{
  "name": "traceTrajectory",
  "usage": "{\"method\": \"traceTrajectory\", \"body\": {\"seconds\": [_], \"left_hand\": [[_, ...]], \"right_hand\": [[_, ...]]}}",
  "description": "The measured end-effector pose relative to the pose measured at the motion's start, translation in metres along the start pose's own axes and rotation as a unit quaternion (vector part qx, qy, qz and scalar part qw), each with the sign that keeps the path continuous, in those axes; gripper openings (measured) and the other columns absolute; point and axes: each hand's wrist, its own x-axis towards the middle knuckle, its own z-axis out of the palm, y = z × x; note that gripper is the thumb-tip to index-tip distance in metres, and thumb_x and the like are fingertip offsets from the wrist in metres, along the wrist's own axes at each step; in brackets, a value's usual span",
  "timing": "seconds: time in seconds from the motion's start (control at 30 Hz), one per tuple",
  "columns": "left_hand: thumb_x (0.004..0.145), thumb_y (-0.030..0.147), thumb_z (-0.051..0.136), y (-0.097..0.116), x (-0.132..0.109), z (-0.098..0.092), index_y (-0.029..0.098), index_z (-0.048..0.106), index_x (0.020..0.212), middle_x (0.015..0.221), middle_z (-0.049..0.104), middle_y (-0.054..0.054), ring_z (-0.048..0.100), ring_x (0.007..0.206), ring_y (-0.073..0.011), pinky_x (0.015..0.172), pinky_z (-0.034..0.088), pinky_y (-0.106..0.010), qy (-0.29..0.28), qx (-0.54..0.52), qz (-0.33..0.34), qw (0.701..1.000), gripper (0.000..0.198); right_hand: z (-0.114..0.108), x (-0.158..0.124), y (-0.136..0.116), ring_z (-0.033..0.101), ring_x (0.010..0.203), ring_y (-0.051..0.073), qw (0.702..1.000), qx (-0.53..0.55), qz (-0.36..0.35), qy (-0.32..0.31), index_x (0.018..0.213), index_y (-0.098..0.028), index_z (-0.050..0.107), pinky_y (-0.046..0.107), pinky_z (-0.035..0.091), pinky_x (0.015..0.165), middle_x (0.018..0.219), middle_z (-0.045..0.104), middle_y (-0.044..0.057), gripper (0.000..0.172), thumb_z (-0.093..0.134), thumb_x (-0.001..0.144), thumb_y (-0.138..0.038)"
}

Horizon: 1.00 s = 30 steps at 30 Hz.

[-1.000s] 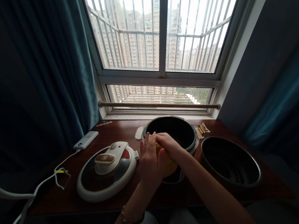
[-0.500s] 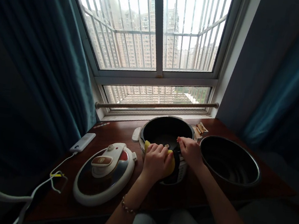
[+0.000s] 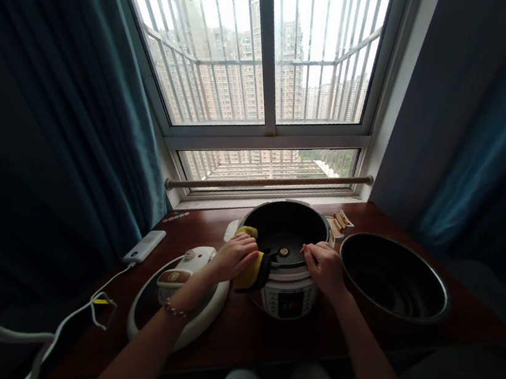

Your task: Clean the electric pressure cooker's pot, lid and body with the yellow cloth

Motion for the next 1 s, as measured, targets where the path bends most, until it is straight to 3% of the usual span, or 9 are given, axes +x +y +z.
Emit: {"method": "traceTrajectory", "body": {"seconds": [0.13,0.3,0.43,0.6,0.8,1.0], "left_hand": [[0.094,0.034,0.026,-0.035,0.014,-0.009,0.018,0.054,0.070,0.076,0.057,-0.004,0.051,0.080,-0.0164,0.085,0.038,-0.033,-0.023,-0.027,-0.005,0.999,0.040],[0.090,0.041,0.033,-0.073,0.047,-0.013,0.018,0.060,0.069,0.071,0.060,-0.003,0.053,0.073,-0.0154,0.079,0.042,-0.029,-0.052,-0.050,-0.025,0.997,0.041],[0.084,0.044,0.043,-0.092,0.079,-0.012,0.019,0.067,0.079,0.083,0.067,-0.004,0.057,0.080,-0.0166,0.083,0.043,-0.027,-0.068,-0.074,-0.040,0.994,0.035],[0.080,0.044,0.047,-0.099,0.123,0.006,0.018,0.069,0.094,0.104,0.068,-0.007,0.059,0.096,-0.0199,0.093,0.040,-0.028,-0.045,-0.104,-0.069,0.991,0.036],[0.088,0.041,0.029,-0.106,0.152,0.026,0.010,0.060,0.114,0.103,0.068,-0.010,0.062,0.087,-0.0211,0.079,0.047,-0.031,-0.002,-0.115,-0.134,0.984,0.051],[0.084,0.034,0.047,-0.092,0.135,0.027,0.016,0.069,0.081,0.136,0.048,-0.006,0.053,0.110,-0.0240,0.095,0.039,-0.032,-0.043,-0.072,-0.123,0.989,0.029]], "right_hand": [[0.001,0.001,-0.001,0.050,0.064,0.014,1.000,-0.009,-0.006,0.014,0.061,-0.018,0.054,0.027,0.032,0.066,0.059,0.053,0.002,0.036,0.039,0.092,-0.026],[0.003,0.002,-0.003,0.048,0.063,0.014,0.999,-0.014,-0.014,0.031,0.057,-0.018,0.049,0.027,0.032,0.065,0.057,0.049,0.002,0.037,0.039,0.092,-0.025],[0.006,0.001,-0.002,0.046,0.062,0.014,0.999,-0.012,-0.015,0.044,0.056,-0.019,0.046,0.028,0.031,0.064,0.056,0.047,0.001,0.037,0.038,0.092,-0.025],[0.008,0.000,-0.001,0.046,0.061,0.014,0.998,0.002,-0.019,0.058,0.057,-0.019,0.046,0.028,0.032,0.065,0.056,0.046,0.001,0.036,0.039,0.091,-0.024],[0.009,0.001,0.000,0.045,0.061,0.014,0.998,0.003,-0.020,0.062,0.056,-0.019,0.044,0.029,0.032,0.066,0.055,0.047,0.001,0.036,0.039,0.091,-0.024],[0.008,0.001,-0.001,0.048,0.062,0.015,0.999,0.006,-0.010,0.049,0.057,-0.020,0.047,0.029,0.034,0.068,0.056,0.050,0.001,0.036,0.038,0.091,-0.024]]}}
